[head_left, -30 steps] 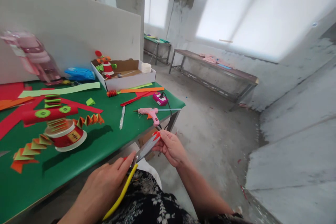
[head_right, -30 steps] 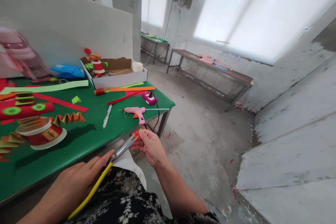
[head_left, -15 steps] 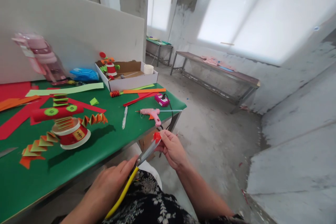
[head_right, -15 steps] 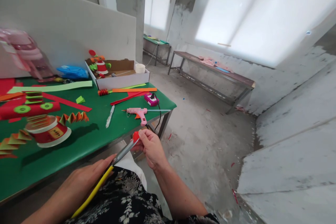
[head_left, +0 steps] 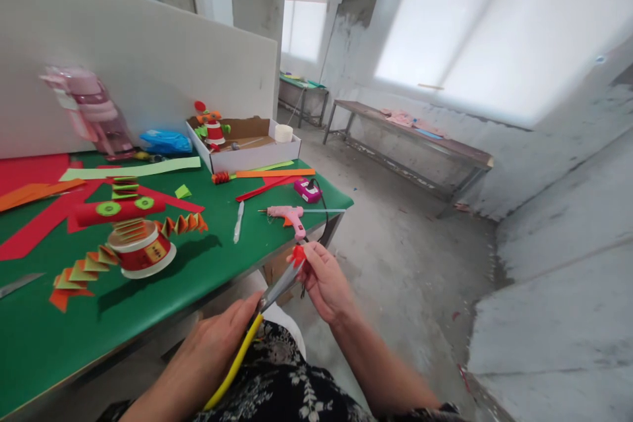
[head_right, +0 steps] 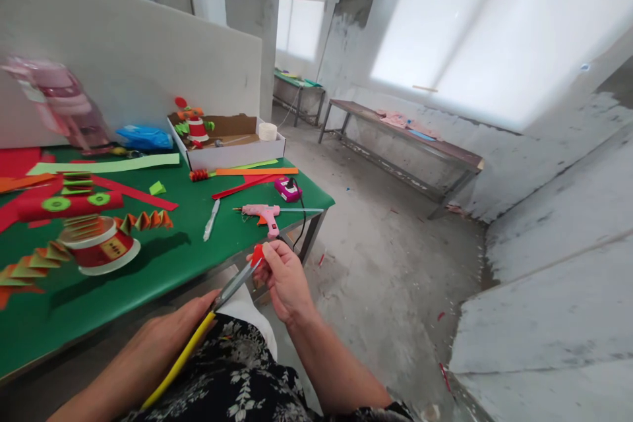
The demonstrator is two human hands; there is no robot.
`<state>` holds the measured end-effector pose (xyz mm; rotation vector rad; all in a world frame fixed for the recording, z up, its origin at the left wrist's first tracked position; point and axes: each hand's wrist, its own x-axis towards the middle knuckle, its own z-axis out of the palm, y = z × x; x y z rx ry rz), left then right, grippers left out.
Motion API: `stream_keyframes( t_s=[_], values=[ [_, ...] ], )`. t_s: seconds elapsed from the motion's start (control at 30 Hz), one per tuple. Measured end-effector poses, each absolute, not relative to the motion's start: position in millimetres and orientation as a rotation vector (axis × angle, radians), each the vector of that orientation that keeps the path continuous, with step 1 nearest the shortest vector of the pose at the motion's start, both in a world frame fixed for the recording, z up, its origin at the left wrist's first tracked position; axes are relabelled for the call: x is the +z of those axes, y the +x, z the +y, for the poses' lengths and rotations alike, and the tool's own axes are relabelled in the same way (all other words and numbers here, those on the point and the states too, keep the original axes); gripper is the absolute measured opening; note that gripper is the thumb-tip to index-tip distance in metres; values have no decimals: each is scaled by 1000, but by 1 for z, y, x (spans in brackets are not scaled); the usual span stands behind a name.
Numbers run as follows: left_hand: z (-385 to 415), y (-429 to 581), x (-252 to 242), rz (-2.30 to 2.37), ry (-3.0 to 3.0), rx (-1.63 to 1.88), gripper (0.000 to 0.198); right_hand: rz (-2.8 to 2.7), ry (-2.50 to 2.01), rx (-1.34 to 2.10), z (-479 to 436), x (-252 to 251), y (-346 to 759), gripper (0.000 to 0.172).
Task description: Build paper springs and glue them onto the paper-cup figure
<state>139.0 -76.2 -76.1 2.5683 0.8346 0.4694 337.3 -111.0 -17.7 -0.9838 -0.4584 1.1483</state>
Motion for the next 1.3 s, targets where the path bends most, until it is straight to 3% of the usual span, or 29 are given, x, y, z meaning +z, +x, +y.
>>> stream_keyframes(
  t_s=[0.7, 1.03, 1.3],
  values=[
    [-63, 132, -75, 966, 2812, 162, 60, -374, -881, 1100, -107, -21, 312, 40],
    [-70, 131, -53, 946, 2649, -4, 57, -330, -878, 1134, -108, -24, 316, 40],
    [-69, 128, -39, 837, 2367, 88, 46, -511, -902, 1195, -118, -25, 331, 37]
  ],
)
